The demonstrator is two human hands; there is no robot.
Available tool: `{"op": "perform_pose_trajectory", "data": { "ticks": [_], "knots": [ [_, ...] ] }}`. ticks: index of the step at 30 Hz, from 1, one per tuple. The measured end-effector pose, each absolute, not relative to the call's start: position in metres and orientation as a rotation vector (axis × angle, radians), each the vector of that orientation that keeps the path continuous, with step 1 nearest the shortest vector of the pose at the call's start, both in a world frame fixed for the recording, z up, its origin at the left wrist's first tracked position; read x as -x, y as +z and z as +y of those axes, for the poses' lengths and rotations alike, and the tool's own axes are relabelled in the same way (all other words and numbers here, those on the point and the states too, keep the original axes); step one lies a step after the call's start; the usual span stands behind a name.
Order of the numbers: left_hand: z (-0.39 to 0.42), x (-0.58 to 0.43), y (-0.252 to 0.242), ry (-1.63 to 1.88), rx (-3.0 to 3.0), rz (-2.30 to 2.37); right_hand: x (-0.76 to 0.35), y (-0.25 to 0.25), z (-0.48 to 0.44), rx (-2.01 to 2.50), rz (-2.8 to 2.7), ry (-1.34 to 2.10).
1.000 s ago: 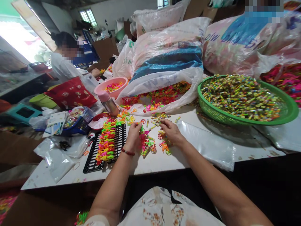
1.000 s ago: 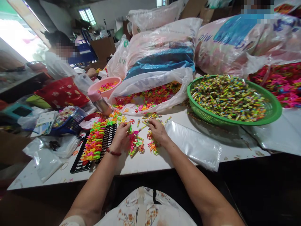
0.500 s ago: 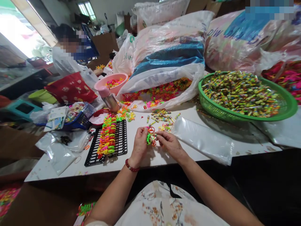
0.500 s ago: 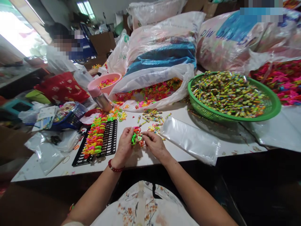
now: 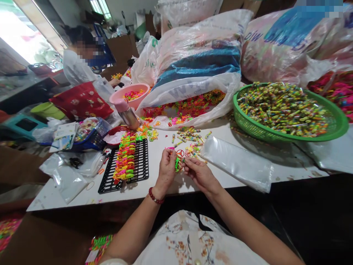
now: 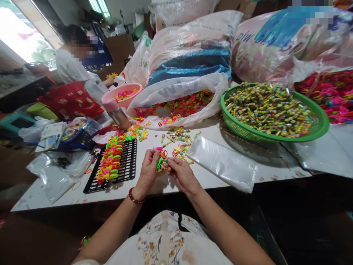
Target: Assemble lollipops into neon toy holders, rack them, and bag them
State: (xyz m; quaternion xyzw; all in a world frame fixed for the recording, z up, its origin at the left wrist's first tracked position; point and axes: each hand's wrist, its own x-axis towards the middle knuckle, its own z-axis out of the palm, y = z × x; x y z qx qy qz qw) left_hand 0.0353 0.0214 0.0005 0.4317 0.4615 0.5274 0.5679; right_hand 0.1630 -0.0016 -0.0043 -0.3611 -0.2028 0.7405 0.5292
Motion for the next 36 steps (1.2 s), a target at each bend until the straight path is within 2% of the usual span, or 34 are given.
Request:
{"op": "perform_pose_trajectory", "data": {
  "ticks": [6, 11, 22, 31, 36],
  "knots": [
    [0.021, -0.037, -0.003, 1.22, -0.928, 1.011, -0.163, -0.004, -0.003, 0.772, -0.436, 1.856],
    [0.021, -0.034, -0.007, 1.264, -1.05, 1.134, -0.162, -0.005, -0.005, 0.814, -0.494, 1.804],
    [0.025, -0.03, -0.008, 1.194, -1.068, 1.286, -0.168, -0.02, 0.0, 1.071, -1.047, 1.425],
    [0.017, -0.033, -0.016, 1.199, -1.088, 1.279, -0.17, -0.008, -0.01, 1.083, -1.564, 1.105],
    [0.038, -0.03, -0.011, 1.118, -1.437, 1.433, -0.182, -0.012, -0.005, 1.17, -1.634, 0.989]
  ]
}}
